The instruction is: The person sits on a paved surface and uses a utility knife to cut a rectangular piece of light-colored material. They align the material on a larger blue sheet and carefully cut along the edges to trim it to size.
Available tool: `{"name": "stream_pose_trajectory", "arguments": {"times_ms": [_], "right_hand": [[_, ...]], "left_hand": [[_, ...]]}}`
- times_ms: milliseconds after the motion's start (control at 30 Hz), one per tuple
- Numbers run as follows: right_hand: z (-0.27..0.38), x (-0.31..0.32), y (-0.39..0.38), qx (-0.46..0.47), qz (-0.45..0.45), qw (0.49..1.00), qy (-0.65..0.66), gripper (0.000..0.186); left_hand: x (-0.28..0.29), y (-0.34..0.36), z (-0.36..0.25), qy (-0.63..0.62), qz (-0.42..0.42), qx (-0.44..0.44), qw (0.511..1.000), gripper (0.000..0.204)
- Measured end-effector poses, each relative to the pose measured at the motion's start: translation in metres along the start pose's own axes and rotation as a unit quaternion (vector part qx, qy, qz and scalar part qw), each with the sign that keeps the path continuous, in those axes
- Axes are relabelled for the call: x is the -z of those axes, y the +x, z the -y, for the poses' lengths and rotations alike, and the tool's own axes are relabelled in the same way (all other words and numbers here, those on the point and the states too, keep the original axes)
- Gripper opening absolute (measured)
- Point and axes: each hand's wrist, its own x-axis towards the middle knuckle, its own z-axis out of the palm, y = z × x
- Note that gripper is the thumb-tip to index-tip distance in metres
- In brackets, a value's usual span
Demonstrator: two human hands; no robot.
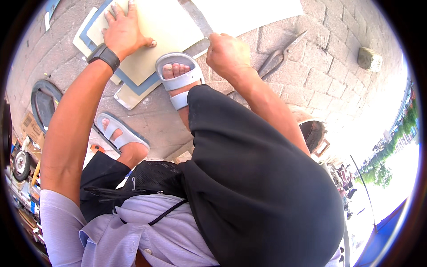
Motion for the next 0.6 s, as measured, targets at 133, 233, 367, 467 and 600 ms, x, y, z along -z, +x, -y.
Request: {"name": "stream_pose_trajectory", "arguments": {"times_ms": [133, 233, 367, 467, 600], "right_hand": [[0.001, 0.001, 0.01, 0.014, -0.032, 0.999, 0.003, 0.012], [0.002, -0.004, 0.016, 0.05, -0.05, 0.997, 0.013, 0.012], [0.0, -0.002, -0.001, 0.02, -0.02, 1.0, 0.011, 0.01], [0.001, -0.004, -0.003, 0.026, -0.033, 0.999, 0.014, 0.01], [0.001, -0.006, -0.003, 0.025, -0.036, 0.999, 0.008, 0.009]], "left_hand": [[0.0, -0.001, -0.002, -0.001, 0.003, 0.002, 1.0, 0.147], [0.001, -0.001, -0.003, 0.005, 0.006, 0.001, 1.0, 0.146], [0.003, -0.001, -0.002, -0.002, 0.005, -0.002, 1.0, 0.146], [0.001, -0.002, -0.002, -0.001, 0.003, -0.001, 1.0, 0.146], [0.003, -0.001, -0.003, -0.003, 0.007, -0.002, 1.0, 0.144]]}}
